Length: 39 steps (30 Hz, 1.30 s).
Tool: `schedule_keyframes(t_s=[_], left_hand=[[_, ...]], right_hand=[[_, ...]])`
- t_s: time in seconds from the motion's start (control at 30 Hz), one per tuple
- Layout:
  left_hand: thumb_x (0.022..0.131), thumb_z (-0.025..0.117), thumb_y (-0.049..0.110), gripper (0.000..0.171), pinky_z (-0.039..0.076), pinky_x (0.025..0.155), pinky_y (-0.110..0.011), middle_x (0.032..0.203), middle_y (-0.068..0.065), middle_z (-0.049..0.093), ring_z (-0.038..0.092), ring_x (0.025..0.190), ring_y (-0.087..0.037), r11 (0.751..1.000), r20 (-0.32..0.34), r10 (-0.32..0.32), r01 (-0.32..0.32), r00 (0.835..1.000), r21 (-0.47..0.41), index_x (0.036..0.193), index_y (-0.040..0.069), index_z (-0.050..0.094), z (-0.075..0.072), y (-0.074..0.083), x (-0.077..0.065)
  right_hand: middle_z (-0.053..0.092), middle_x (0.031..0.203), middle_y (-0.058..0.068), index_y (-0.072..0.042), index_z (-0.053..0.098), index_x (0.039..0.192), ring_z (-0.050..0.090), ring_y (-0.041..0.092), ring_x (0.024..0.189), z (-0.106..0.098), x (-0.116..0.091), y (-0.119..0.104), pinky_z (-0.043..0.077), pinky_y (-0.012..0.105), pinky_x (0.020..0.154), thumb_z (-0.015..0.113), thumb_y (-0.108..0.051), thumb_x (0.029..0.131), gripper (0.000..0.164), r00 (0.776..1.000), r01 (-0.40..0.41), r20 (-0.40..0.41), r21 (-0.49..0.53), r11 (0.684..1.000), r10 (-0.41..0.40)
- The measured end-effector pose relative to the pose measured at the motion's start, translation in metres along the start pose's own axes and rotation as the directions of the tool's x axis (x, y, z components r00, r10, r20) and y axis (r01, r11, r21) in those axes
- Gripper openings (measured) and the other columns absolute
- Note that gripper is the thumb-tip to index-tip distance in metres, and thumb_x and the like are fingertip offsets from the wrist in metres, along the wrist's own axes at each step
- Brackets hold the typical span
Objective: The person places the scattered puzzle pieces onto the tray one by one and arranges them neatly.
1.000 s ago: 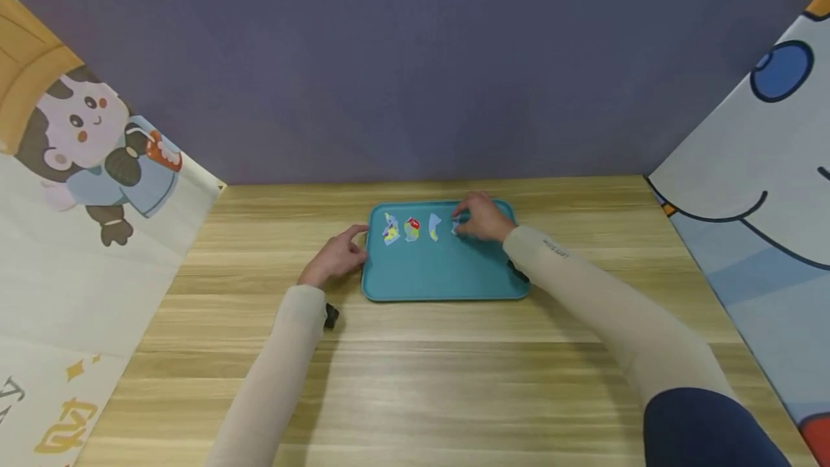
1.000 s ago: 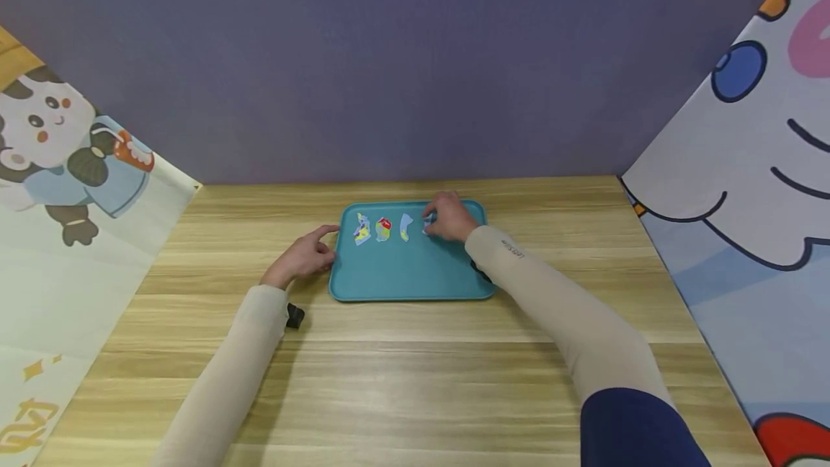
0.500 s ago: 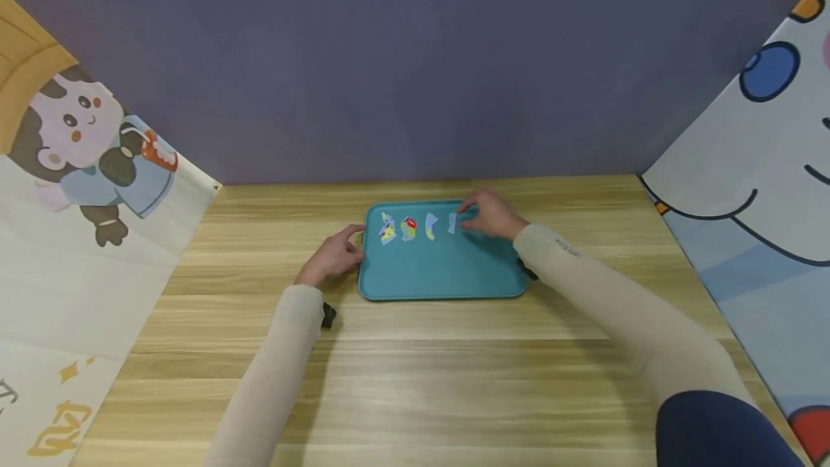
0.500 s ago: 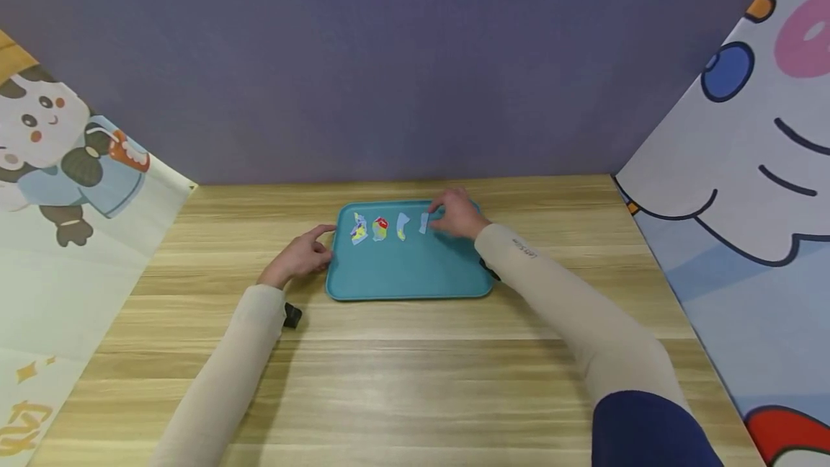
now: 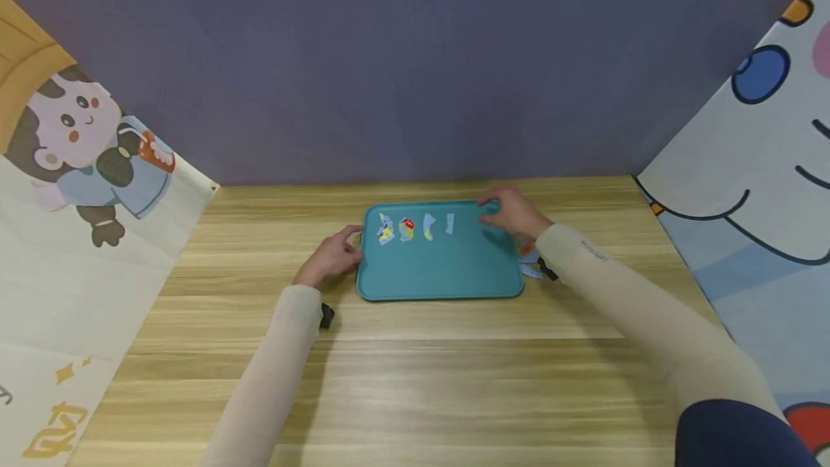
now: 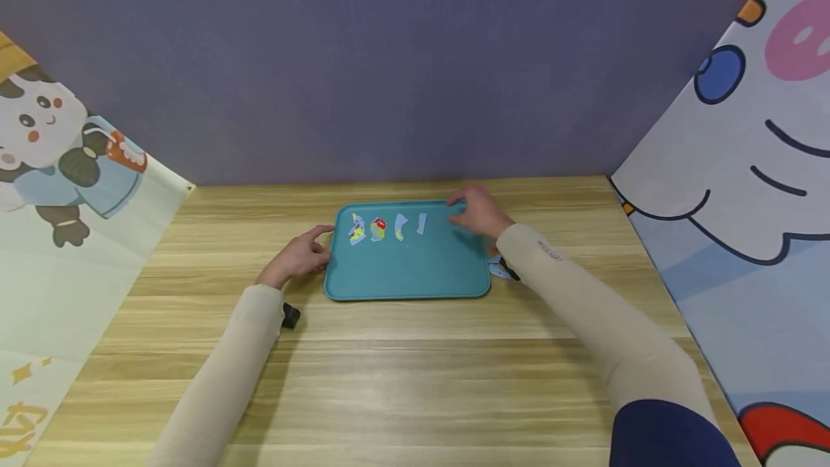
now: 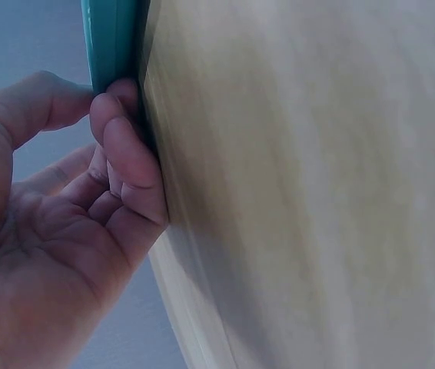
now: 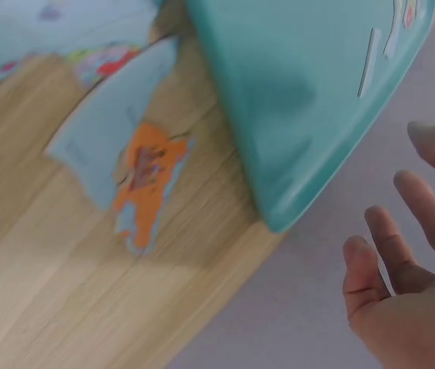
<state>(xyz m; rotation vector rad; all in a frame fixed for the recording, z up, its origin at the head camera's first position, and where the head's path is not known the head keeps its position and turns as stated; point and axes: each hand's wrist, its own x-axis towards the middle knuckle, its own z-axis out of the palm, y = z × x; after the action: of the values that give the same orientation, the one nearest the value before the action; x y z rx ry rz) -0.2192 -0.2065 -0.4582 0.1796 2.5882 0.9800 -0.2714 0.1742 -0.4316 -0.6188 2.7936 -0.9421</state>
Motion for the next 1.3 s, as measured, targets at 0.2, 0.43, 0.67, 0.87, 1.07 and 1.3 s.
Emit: schedule_keyframes(t_s=[0.2, 0.43, 0.67, 0.87, 1.07, 1.3], left_hand=[[0.089, 0.058, 0.01, 0.063, 0.047, 0.065, -0.031, 0.088, -0.012, 0.065, 0.062, 0.072, -0.019, 1.0, 0.003, -0.008, 0.008, 1.0, 0.002, 0.146, 0.013, 0.032, 0.001, 0.0, 0.001], [0.089, 0.057, 0.011, 0.063, 0.047, 0.065, -0.032, 0.091, -0.012, 0.065, 0.062, 0.074, -0.019, 1.0, 0.008, -0.022, 0.022, 1.0, 0.018, 0.147, 0.014, 0.031, 0.001, 0.0, 0.001], [0.088, 0.057, 0.01, 0.064, 0.047, 0.064, -0.031, 0.091, -0.013, 0.065, 0.062, 0.073, -0.019, 1.0, -0.001, -0.015, 0.015, 1.0, 0.007, 0.147, 0.012, 0.031, 0.0, -0.001, 0.0], [0.088, 0.058, 0.012, 0.064, 0.047, 0.065, -0.032, 0.091, -0.012, 0.065, 0.062, 0.074, -0.019, 1.0, 0.001, -0.023, 0.023, 1.0, 0.003, 0.147, 0.016, 0.031, 0.001, 0.001, -0.001], [0.089, 0.057, 0.012, 0.064, 0.047, 0.066, -0.032, 0.091, -0.012, 0.065, 0.061, 0.074, -0.019, 1.0, 0.0, -0.018, 0.018, 1.0, 0.011, 0.147, 0.014, 0.031, 0.001, 0.001, -0.001], [0.088, 0.058, 0.011, 0.065, 0.047, 0.064, -0.032, 0.09, -0.012, 0.066, 0.062, 0.073, -0.019, 1.0, -0.007, -0.013, 0.013, 1.0, 0.004, 0.147, 0.015, 0.032, 0.002, 0.001, 0.0]], right_hand=[[0.053, 0.127, 0.02, 0.001, 0.063, 0.117, 0.036, 0.04, 0.124, -0.009, -0.01, 0.01, 0.028, 0.052, 0.101, 0.071, -0.014, 0.084, 0.037, 1.0, -0.016, -0.014, -0.011, 1.0, 0.016], [0.053, 0.126, 0.022, 0.002, 0.062, 0.119, 0.036, 0.042, 0.124, -0.016, -0.024, 0.019, 0.027, 0.056, 0.101, 0.071, -0.014, 0.084, 0.039, 0.999, -0.032, -0.029, 0.002, 0.999, 0.032], [0.055, 0.125, 0.022, 0.003, 0.062, 0.118, 0.034, 0.043, 0.124, -0.017, -0.03, 0.03, 0.026, 0.057, 0.101, 0.071, -0.013, 0.084, 0.039, 0.998, -0.051, -0.025, 0.008, 0.999, 0.052], [0.057, 0.123, 0.02, 0.003, 0.062, 0.118, 0.036, 0.042, 0.124, -0.016, -0.036, 0.04, 0.026, 0.056, 0.101, 0.07, -0.013, 0.085, 0.038, 0.998, -0.059, -0.029, 0.016, 0.998, 0.059], [0.053, 0.127, 0.023, 0.004, 0.06, 0.121, 0.039, 0.041, 0.123, -0.017, -0.048, 0.048, 0.032, 0.056, 0.098, 0.068, -0.01, 0.086, 0.039, 0.998, -0.066, 0.002, 0.038, 0.997, 0.066], [0.059, 0.116, 0.024, 0.006, 0.064, 0.113, 0.048, 0.041, 0.111, -0.018, -0.063, 0.062, 0.035, 0.054, 0.094, 0.073, -0.008, 0.081, 0.036, 0.999, 0.003, -0.033, -0.012, 1.0, -0.003]])
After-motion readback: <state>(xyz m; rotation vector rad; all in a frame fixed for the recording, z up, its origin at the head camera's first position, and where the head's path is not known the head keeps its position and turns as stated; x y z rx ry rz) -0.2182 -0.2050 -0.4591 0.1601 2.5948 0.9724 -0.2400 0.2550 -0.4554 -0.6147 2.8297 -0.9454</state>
